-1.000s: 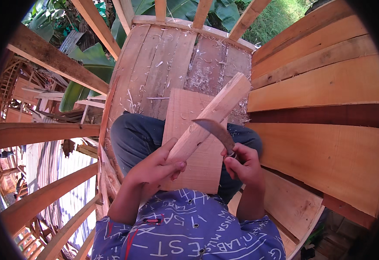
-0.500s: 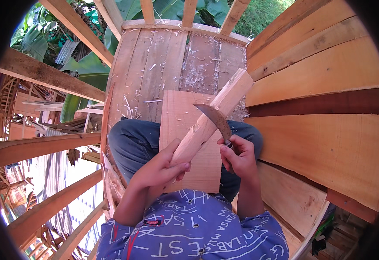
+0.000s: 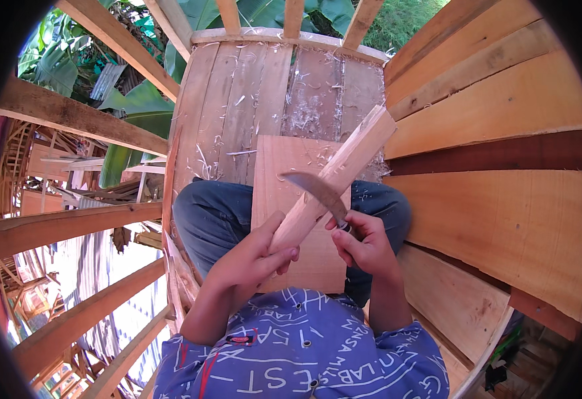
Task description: The person is sitting cross-legged and using a curved knife to shave and smooth a rectangular piece of light-colored wood. They hold the wood in their left hand and use the knife in their right hand to remove thin shavings, occasionally rotating the wood to work on different sides.
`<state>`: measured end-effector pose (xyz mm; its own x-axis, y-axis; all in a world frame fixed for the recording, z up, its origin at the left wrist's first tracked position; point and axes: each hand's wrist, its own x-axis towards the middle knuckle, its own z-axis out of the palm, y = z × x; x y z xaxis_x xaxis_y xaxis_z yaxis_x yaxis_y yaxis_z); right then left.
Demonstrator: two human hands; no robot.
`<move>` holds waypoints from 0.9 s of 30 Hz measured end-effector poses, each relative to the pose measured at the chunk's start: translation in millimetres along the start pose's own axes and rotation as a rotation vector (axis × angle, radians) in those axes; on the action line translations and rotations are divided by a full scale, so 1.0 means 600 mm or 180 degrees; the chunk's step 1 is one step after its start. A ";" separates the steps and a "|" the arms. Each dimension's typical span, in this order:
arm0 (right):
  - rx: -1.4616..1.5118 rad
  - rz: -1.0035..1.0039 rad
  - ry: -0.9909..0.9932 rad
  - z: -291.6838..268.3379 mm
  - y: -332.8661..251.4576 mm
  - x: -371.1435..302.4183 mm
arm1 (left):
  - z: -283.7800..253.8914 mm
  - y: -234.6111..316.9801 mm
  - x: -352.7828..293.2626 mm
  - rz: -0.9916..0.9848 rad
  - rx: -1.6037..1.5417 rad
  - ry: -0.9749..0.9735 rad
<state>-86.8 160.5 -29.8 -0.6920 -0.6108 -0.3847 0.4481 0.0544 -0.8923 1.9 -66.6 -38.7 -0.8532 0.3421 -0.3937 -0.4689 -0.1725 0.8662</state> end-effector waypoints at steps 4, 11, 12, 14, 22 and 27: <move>0.0013 -0.0348 0.0325 -0.020 0.009 0.002 | 0.003 0.000 -0.002 0.0055 0.0087 -0.0024; 0.0065 -0.0319 0.0356 -0.017 0.008 -0.005 | 0.007 -0.005 -0.004 0.0072 0.0042 -0.0057; 0.0105 -0.0294 0.0303 -0.020 0.008 -0.003 | 0.008 0.001 -0.001 0.0044 0.0064 -0.0059; -0.0030 -0.0153 0.0195 -0.020 0.004 -0.007 | 0.009 0.001 -0.001 0.0043 -0.0003 -0.0043; -0.0207 -0.0218 0.0094 -0.021 0.015 -0.010 | 0.008 -0.006 0.002 0.0071 -0.0337 -0.0095; -0.0026 -0.0247 0.0059 -0.025 0.020 -0.010 | 0.007 -0.010 0.006 0.0117 -0.0134 -0.0090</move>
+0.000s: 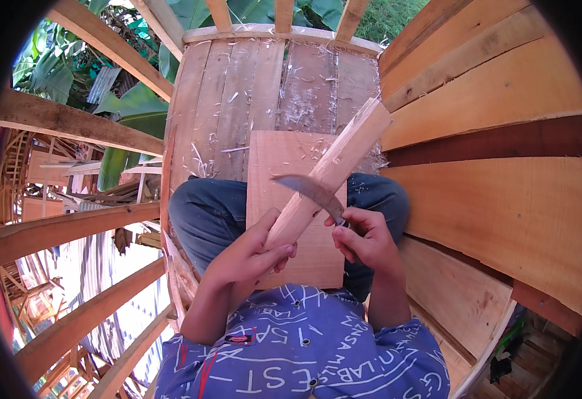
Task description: The person is sitting cross-legged and using a curved knife to shave and smooth a rectangular piece of light-colored wood. They hold the wood in their left hand and use the knife in their right hand to remove thin shavings, occasionally rotating the wood to work on different sides.
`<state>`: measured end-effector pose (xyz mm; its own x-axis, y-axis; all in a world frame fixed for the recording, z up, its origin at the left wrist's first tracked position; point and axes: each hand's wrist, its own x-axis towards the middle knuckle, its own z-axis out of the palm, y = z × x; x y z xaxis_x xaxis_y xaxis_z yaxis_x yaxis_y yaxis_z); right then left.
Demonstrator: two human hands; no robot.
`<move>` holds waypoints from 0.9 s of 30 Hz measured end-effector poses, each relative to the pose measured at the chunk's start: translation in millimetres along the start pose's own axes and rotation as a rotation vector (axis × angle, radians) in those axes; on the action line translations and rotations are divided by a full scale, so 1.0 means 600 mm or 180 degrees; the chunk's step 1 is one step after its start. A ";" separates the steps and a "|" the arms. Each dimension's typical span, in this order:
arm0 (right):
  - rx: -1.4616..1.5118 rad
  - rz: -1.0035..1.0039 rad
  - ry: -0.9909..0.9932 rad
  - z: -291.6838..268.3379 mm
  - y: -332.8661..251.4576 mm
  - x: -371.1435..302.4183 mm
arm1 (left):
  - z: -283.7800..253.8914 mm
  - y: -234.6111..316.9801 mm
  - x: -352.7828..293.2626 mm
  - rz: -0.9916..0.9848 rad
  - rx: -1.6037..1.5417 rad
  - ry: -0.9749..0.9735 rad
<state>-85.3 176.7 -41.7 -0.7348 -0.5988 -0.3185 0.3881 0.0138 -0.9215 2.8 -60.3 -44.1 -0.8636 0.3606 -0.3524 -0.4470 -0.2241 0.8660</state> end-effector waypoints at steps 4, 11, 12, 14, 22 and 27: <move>0.0352 -0.0250 0.0564 0.015 0.015 0.004 | -0.003 -0.002 -0.002 -0.0036 0.0022 0.0049; 0.0369 -0.0112 0.0529 0.015 0.015 0.003 | -0.004 -0.006 -0.004 -0.0045 0.0065 0.0049; 0.0507 -0.0258 0.0662 0.012 0.018 0.006 | -0.003 -0.006 -0.002 0.0011 0.0080 0.0043; 0.0075 0.0148 0.0131 0.007 0.004 0.000 | -0.003 -0.009 -0.002 0.0042 0.0051 0.0040; -0.0113 -0.0107 0.0048 0.001 0.008 0.002 | -0.004 -0.010 0.000 0.0129 -0.0061 0.0019; 0.0466 -0.0447 0.0667 0.009 0.025 0.009 | -0.006 0.000 -0.005 -0.0112 0.0003 -0.0007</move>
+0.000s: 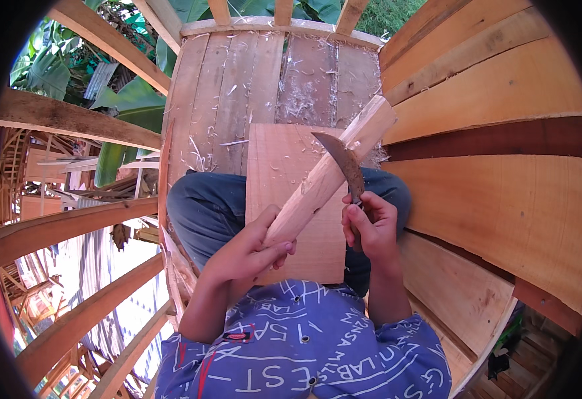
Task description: The person is sitting cross-legged and using a curved knife to shave and smooth a rectangular piece of light-colored wood. They hold the wood in their left hand and use the knife in their right hand to remove thin shavings, occasionally rotating the wood to work on different sides.
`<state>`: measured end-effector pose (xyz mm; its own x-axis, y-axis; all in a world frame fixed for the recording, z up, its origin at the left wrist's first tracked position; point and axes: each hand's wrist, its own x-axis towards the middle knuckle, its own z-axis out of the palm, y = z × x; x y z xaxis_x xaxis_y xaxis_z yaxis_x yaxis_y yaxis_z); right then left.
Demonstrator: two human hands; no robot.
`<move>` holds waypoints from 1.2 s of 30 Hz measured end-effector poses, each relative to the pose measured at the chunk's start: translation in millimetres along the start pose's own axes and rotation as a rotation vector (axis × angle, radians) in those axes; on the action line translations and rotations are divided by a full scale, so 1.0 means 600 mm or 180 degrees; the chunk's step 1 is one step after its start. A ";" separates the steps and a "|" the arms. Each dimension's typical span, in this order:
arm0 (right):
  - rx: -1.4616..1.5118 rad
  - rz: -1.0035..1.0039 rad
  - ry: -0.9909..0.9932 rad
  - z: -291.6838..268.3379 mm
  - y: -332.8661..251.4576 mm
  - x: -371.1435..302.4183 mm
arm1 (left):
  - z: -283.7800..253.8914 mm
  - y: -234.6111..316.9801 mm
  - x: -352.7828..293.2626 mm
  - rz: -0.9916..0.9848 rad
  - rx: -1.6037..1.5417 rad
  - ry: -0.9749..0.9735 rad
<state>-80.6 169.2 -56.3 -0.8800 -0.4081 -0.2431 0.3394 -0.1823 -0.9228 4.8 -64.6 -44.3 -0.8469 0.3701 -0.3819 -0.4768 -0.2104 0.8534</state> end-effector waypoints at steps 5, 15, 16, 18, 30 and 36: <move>-0.0291 0.0236 -0.0190 -0.011 -0.018 0.003 | -0.006 -0.010 -0.004 0.0054 0.0005 0.0044; -0.0243 0.0504 -0.0246 -0.013 -0.006 -0.008 | -0.005 -0.009 -0.008 0.0045 0.0098 0.0123; -0.0315 0.0407 -0.0135 -0.004 -0.001 -0.010 | -0.004 -0.007 -0.009 0.0038 0.0114 0.0169; -0.0428 0.0209 0.0058 0.011 0.014 -0.011 | 0.004 0.001 -0.009 -0.0112 0.0157 0.0261; -0.2484 -0.1043 0.0607 -0.005 0.040 0.021 | 0.023 -0.006 -0.008 -0.0051 0.0582 0.0404; -0.2988 -0.1207 0.1238 -0.052 0.046 0.060 | 0.047 0.003 -0.010 -0.0217 0.1051 0.0532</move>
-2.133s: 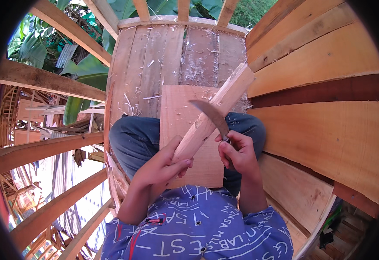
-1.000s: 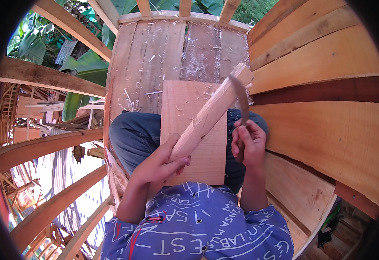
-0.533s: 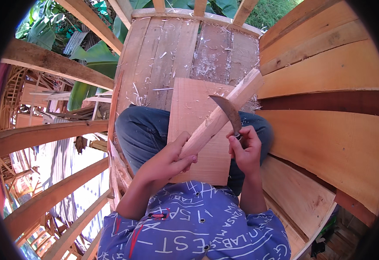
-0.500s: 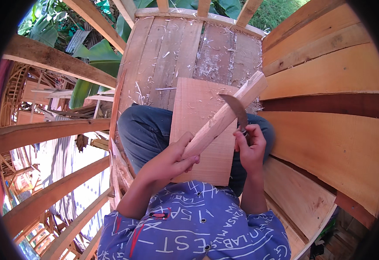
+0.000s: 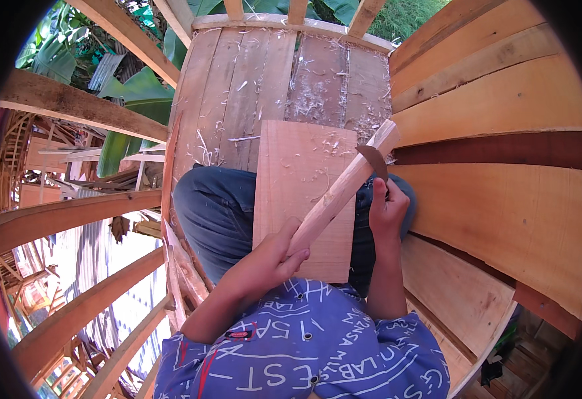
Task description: The person is sitting cross-legged and using a curved knife to shave and smooth a rectangular piece of light-colored wood. They hold the wood in their left hand and use the knife in their right hand to remove thin shavings, occasionally rotating the wood to work on different sides.
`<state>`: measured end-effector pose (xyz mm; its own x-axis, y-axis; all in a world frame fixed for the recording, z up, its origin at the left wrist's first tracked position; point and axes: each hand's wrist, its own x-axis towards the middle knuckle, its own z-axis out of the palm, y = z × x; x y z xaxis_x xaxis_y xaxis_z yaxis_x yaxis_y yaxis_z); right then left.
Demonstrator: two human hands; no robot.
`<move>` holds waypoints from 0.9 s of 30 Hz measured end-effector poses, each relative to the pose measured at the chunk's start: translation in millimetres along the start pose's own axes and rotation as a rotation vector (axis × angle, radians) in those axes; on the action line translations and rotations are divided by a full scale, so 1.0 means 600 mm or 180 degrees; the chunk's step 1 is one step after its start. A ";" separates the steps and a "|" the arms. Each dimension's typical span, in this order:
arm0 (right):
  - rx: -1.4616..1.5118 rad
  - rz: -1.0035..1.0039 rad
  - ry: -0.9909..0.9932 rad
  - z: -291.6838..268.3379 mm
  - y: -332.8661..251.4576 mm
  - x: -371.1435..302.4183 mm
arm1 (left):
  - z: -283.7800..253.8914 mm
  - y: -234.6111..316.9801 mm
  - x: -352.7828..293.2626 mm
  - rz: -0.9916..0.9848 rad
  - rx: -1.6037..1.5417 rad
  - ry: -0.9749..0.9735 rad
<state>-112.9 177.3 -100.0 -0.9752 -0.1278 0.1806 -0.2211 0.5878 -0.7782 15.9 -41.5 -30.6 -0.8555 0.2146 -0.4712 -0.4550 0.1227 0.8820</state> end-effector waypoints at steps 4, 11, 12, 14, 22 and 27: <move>0.0347 0.0466 0.0303 -0.023 0.059 0.020 | -0.002 -0.009 -0.013 0.0115 0.0051 -0.0074; 0.0355 0.0040 -0.0584 -0.030 -0.022 -0.026 | 0.005 -0.021 -0.004 0.0088 0.0155 0.0060; 0.0196 -0.0031 -0.0788 -0.023 -0.033 -0.033 | 0.005 -0.013 -0.005 0.0063 0.0162 0.0037; 0.0007 0.0063 -0.0713 -0.018 -0.034 -0.033 | 0.009 -0.001 -0.004 0.0016 0.0214 0.0061; -0.0536 -0.0272 -0.0293 -0.025 -0.035 -0.010 | 0.023 0.008 -0.014 0.0032 0.0406 0.0192; -0.0599 -0.0297 -0.0201 -0.036 -0.036 -0.004 | 0.025 0.018 -0.025 0.0054 0.0494 0.0141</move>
<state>-105.3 182.1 -70.3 -0.9504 -0.2348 0.2039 -0.3110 0.7092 -0.6328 27.3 -28.5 -14.1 -0.8744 0.1755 -0.4524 -0.3996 0.2684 0.8765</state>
